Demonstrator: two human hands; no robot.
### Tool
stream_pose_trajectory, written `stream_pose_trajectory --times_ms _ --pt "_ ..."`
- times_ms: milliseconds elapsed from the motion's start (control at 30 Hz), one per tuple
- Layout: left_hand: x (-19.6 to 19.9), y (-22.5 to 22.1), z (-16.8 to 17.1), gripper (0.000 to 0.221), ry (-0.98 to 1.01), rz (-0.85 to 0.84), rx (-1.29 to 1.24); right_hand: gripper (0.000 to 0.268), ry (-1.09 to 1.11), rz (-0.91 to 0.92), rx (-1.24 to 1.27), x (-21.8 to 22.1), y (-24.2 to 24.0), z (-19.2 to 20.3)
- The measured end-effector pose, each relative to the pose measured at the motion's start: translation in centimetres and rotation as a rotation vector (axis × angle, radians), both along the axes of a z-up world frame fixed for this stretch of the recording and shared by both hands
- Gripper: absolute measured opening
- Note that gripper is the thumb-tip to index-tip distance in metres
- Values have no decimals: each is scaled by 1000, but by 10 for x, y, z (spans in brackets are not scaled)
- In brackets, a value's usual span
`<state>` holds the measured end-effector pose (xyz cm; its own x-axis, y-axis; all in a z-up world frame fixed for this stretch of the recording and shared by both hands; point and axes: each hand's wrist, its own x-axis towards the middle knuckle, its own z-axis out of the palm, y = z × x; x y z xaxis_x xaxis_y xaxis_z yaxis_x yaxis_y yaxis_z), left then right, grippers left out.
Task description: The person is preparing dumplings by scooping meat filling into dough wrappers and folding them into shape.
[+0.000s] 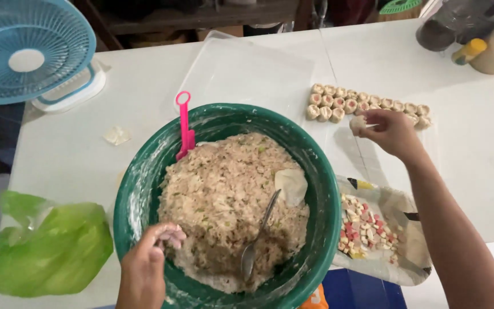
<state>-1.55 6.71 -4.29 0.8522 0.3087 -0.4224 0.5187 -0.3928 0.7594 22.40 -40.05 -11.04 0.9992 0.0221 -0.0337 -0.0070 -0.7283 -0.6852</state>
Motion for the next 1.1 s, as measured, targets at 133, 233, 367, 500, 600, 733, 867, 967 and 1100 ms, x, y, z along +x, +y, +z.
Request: stream_pose_trajectory --times_ms 133,233,367,500,600,733,867,967,1100 --pt "-7 -9 -3 82 -3 -99 177 43 -51 -52 -141 36 -5 -41" --pt "-9 -7 -13 76 11 -171 307 37 64 -96 -34 39 8 -41" --pt "-14 0 -26 71 -58 -116 264 43 5 -116 -1 33 18 -33" --pt "-16 -2 -22 66 -92 -135 278 38 -115 -40 -8 33 8 -44" --pt "-16 -3 -21 64 -120 -155 288 23 -295 81 -85 31 5 -48" --pt "-17 -5 -20 66 -188 -131 256 16 -368 149 -339 33 0 -55" --pt "-17 -4 -19 66 -200 -138 275 17 -280 73 -250 31 -2 -59" --pt "-14 -4 -18 67 -174 -158 294 22 -197 -48 -191 32 1 -62" --pt "-14 -8 -14 66 -145 -157 282 25 -200 -97 -253 35 1 -77"
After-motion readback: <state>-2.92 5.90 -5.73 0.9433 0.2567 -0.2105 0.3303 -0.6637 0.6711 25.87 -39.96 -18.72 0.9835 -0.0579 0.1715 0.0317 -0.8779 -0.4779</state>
